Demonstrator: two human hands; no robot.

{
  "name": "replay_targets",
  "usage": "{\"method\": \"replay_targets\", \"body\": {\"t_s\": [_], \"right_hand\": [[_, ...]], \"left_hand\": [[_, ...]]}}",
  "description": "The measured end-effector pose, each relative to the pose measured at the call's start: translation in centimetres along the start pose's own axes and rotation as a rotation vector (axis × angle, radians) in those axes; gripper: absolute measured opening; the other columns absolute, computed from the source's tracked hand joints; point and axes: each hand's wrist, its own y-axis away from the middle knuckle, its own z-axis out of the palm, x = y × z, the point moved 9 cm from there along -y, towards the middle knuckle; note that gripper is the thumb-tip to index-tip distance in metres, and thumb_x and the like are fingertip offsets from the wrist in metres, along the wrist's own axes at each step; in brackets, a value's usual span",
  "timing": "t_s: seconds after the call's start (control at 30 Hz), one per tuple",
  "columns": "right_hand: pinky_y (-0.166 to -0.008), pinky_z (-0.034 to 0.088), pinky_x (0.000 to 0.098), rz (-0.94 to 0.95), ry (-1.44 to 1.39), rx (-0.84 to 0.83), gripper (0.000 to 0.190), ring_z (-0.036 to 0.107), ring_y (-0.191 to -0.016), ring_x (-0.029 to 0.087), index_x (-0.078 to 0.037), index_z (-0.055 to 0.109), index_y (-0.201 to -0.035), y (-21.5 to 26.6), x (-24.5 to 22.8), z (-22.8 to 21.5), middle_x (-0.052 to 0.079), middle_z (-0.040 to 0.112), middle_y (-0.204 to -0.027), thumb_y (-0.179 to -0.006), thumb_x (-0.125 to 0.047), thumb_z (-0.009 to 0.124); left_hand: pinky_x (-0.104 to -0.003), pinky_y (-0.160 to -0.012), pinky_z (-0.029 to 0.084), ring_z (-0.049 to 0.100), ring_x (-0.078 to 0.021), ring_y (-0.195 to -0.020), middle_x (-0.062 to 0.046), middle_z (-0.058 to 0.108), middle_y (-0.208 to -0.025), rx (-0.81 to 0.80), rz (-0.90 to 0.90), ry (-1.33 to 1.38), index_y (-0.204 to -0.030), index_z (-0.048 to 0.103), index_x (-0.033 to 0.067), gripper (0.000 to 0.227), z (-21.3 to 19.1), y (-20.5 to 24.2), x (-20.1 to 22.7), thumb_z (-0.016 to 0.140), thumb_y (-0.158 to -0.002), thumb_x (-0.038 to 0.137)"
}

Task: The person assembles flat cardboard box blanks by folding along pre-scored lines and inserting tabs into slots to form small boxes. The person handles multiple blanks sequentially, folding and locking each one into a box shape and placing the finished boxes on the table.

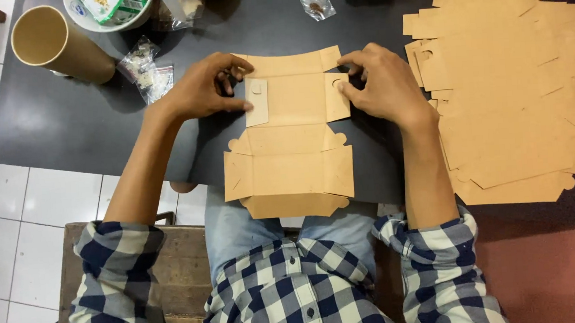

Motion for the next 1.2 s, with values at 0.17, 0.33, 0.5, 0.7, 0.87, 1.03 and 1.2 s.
{"method": "replay_targets", "body": {"t_s": [0.17,0.33,0.5,0.7,0.87,1.03,1.2], "right_hand": [[-0.069,0.051,0.0406,-0.022,0.039,0.011,0.025,0.065,-0.081,0.026,-0.012,0.074,-0.112,-0.3,0.0,0.5,0.004,0.061,-0.090,-0.086,-0.016,0.075],[-0.062,0.053,0.0455,-0.032,-0.025,-0.043,0.013,0.069,-0.070,0.033,-0.007,0.075,-0.094,-0.1,-1.7,1.4,0.005,0.063,-0.070,-0.082,-0.009,0.073],[-0.061,0.053,0.0455,-0.023,-0.074,-0.139,0.012,0.072,-0.069,0.034,-0.006,0.074,-0.092,0.0,-3.9,2.7,0.007,0.070,-0.068,-0.084,-0.015,0.071],[-0.046,0.051,0.0292,-0.060,-0.366,-0.045,0.012,0.071,-0.055,0.022,-0.002,0.073,-0.094,-0.6,-3.0,3.3,0.009,0.071,-0.068,-0.092,-0.013,0.075],[-0.050,0.056,0.0219,0.001,-0.600,-0.415,0.013,0.071,-0.054,0.014,-0.003,0.070,-0.094,1.2,-7.5,3.3,0.009,0.076,-0.076,-0.099,-0.013,0.066],[-0.065,0.065,0.0257,-0.079,-0.766,-0.650,0.032,0.079,-0.077,0.020,0.003,0.070,-0.119,2.2,-9.4,4.9,0.018,0.080,-0.098,-0.101,-0.019,0.057],[-0.077,0.061,0.0295,0.124,-0.900,-0.272,0.032,0.073,-0.091,0.020,-0.004,0.068,-0.126,0.5,-4.1,3.4,0.010,0.073,-0.121,-0.102,-0.020,0.054]], "left_hand": [[-0.033,-0.062,0.052,0.064,-0.0183,-0.070,-0.003,0.065,-0.091,0.405,-0.037,-0.252,-0.113,0.067,0.0123,0.025,-0.5,0.6,-3.2,0.081,-0.094,0.019],[-0.044,-0.063,0.056,0.070,-0.0312,-0.079,-0.008,0.064,-0.090,0.654,-0.186,-0.331,-0.104,0.068,0.0098,0.024,1.0,4.7,2.1,0.069,-0.103,0.033],[-0.039,-0.065,0.060,0.072,-0.0317,-0.085,-0.009,0.063,-0.096,0.635,-0.195,-0.125,-0.111,0.070,0.0069,0.024,2.3,5.4,2.1,0.076,-0.092,0.021],[-0.048,-0.070,0.062,0.073,-0.0379,-0.096,-0.018,0.072,-0.101,0.663,-0.075,0.277,-0.120,0.071,0.0041,0.020,-0.7,5.3,0.1,0.061,-0.103,0.009],[-0.028,-0.077,0.051,0.058,-0.0121,-0.096,-0.003,0.068,-0.105,0.780,0.126,0.178,-0.116,0.068,0.0012,0.020,-5.4,5.9,8.4,0.052,-0.105,0.005],[-0.030,-0.097,0.052,0.065,-0.0175,-0.111,-0.010,0.069,-0.122,0.849,0.365,0.120,-0.129,0.062,-0.0009,0.021,-7.2,7.6,16.4,0.053,-0.111,-0.002],[-0.044,-0.102,0.046,0.076,-0.0271,-0.114,-0.003,0.079,-0.116,0.454,0.780,-0.090,-0.118,0.073,0.0113,0.045,-1.4,9.1,21.0,0.057,-0.088,-0.018]]}}
